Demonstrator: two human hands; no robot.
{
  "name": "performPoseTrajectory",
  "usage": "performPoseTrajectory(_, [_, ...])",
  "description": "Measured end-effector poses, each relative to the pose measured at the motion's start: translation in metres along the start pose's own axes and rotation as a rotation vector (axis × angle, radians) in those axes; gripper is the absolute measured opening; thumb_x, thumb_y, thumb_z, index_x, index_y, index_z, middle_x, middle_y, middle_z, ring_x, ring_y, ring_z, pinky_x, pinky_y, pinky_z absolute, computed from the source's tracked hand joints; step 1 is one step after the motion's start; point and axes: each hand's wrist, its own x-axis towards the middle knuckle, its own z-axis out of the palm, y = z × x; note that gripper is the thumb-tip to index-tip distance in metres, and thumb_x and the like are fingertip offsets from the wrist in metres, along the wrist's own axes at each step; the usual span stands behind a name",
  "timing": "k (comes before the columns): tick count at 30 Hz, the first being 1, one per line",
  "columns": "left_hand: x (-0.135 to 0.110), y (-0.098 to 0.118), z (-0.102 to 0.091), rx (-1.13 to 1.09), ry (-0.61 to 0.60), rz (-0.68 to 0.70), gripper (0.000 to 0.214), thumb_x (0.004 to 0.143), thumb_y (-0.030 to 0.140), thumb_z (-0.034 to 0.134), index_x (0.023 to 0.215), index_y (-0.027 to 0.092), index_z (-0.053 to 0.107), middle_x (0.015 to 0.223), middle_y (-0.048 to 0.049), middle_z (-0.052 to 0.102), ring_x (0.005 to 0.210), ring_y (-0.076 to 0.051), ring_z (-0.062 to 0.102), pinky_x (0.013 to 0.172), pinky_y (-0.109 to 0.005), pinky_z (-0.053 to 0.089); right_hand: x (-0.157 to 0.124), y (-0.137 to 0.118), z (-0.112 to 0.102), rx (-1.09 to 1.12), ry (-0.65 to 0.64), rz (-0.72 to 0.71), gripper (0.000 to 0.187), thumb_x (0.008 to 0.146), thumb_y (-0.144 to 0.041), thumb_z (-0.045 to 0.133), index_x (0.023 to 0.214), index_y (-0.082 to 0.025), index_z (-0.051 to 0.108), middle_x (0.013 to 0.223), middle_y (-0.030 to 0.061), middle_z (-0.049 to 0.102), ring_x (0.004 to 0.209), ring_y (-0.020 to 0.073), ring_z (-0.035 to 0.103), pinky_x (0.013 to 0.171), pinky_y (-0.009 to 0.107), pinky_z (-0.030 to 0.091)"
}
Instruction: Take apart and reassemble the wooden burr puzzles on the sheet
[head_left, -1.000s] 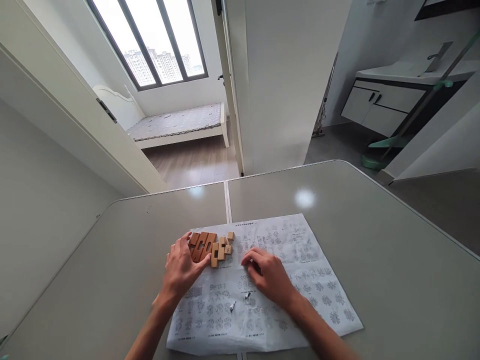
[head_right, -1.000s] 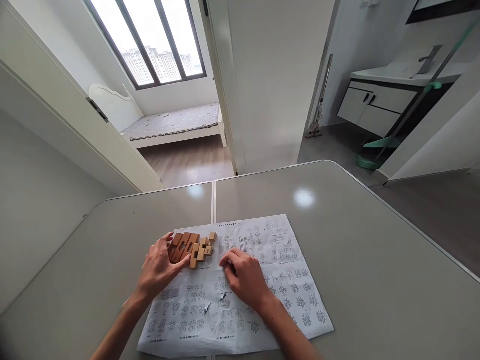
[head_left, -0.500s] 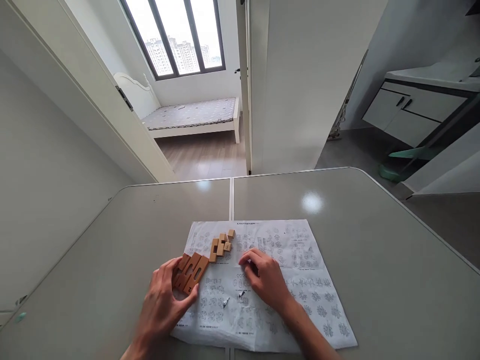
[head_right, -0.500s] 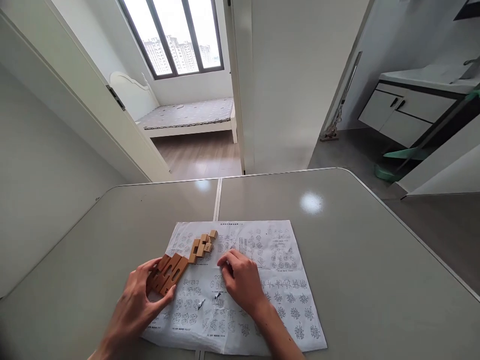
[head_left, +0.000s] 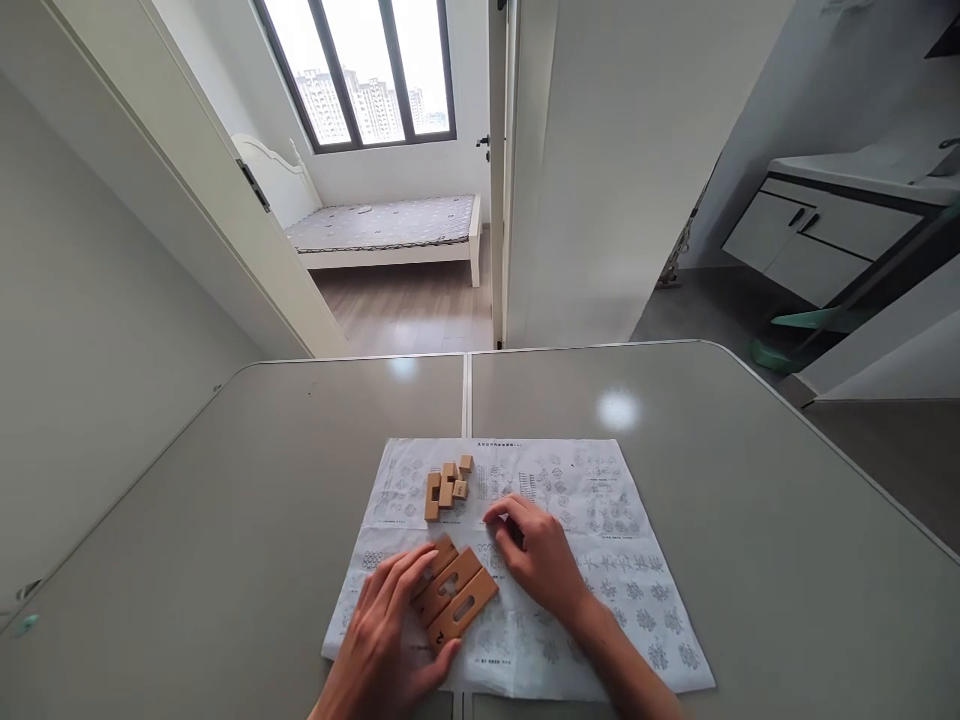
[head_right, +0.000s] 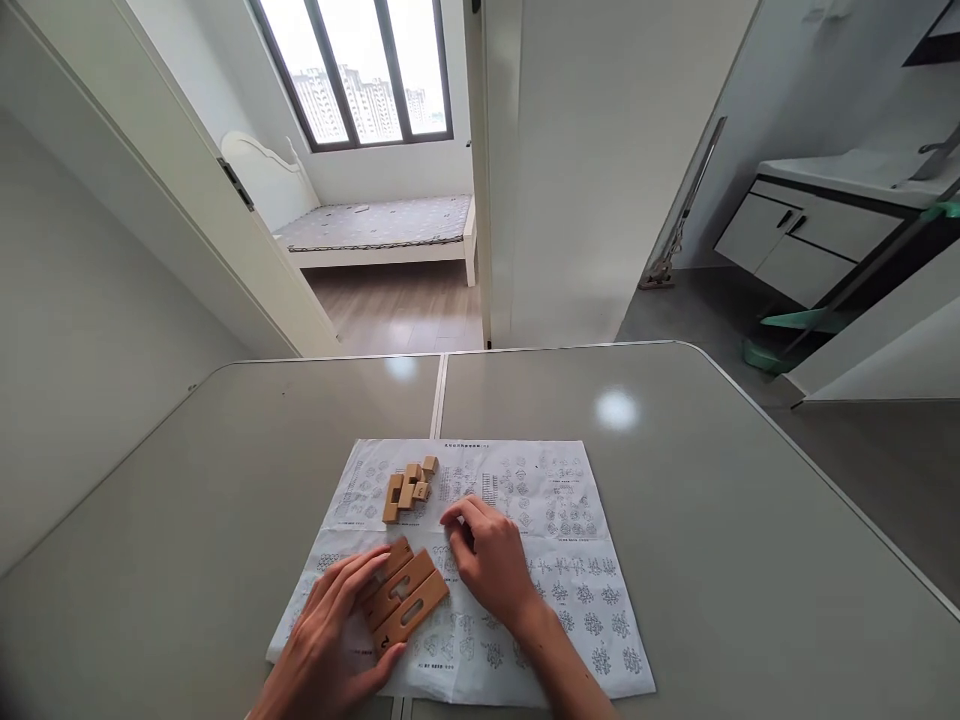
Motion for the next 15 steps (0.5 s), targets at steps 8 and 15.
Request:
performPoseTrajectory(8, [0.021,0.005,0.013,-0.195,-0.002,-0.069,0.062,0.091,0.032,0.075,0.147,0.029,0.048,0.139,-0.0109,0.067,0.128,-0.031,0.065,0.104,-0.047,0.059,-0.025,-0.013,-0.011,0.008,-0.034,0.047,0.015,0.100,-0.019,0.054,0.110,-0.024,0.063,0.103,0.0043,0.069,0.085,0.0202,0.066,0.080,0.033,0.055])
performPoseTrajectory(15, [0.013,-0.005,0.017,-0.140,0.105,-0.197,0.031,0.101,0.036,0.062,0.131,0.026,0.061,0.119,-0.0082,0.070,0.111,-0.028,0.069,0.096,-0.044,0.059,-0.063,-0.022,0.005,-0.121,-0.003,-0.041,0.053,0.088,-0.016,0.072,0.136,-0.029,0.053,0.129,0.0081,0.063,0.120,0.0291,0.061,0.104,0.043,0.055])
